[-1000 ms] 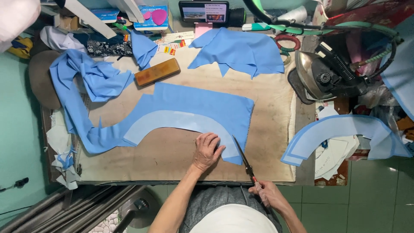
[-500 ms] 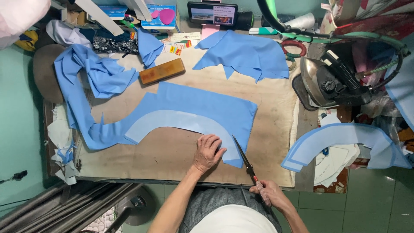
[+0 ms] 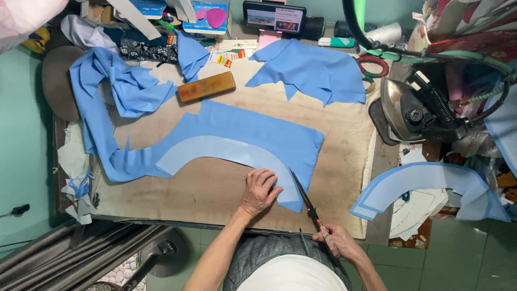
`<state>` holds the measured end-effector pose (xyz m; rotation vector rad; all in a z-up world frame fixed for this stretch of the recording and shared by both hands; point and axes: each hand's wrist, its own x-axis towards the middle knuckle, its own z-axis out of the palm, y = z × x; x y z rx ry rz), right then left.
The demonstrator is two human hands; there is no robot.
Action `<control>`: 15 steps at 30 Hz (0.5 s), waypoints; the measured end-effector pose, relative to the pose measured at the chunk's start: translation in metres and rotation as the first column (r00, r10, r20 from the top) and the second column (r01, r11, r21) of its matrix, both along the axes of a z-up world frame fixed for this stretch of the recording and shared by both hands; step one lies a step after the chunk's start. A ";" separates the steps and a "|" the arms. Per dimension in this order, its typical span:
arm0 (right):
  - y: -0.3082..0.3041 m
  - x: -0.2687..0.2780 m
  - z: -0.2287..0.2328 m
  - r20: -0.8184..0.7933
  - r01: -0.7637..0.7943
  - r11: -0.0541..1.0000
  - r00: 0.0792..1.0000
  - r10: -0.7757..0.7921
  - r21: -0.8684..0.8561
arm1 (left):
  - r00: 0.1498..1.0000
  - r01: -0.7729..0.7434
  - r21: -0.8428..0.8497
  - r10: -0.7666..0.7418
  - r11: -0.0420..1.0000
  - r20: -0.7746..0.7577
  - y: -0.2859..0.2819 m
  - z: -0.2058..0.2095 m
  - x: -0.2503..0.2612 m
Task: The person cuts light blue fabric using shears, following a curved paper pattern placed on a work table. They trim the fabric along the pattern's edge, remove the cut piece, and repeat the process with another fabric piece.
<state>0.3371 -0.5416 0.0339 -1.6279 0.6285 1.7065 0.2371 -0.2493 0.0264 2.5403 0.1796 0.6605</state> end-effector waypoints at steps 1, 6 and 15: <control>0.003 0.003 0.005 0.048 -0.106 0.994 0.993 0.105 0.023 | 1.000 -0.001 -0.001 0.001 1.000 -0.004 0.000 0.000 0.000; -0.011 0.006 -0.029 -0.052 0.086 0.996 0.995 -0.084 0.029 | 1.000 -0.010 0.023 0.010 1.000 -0.010 0.001 0.003 0.000; -0.009 0.020 -0.015 0.091 -0.165 0.983 0.983 0.157 0.084 | 1.000 -0.004 0.005 0.004 1.000 -0.012 0.002 0.004 0.000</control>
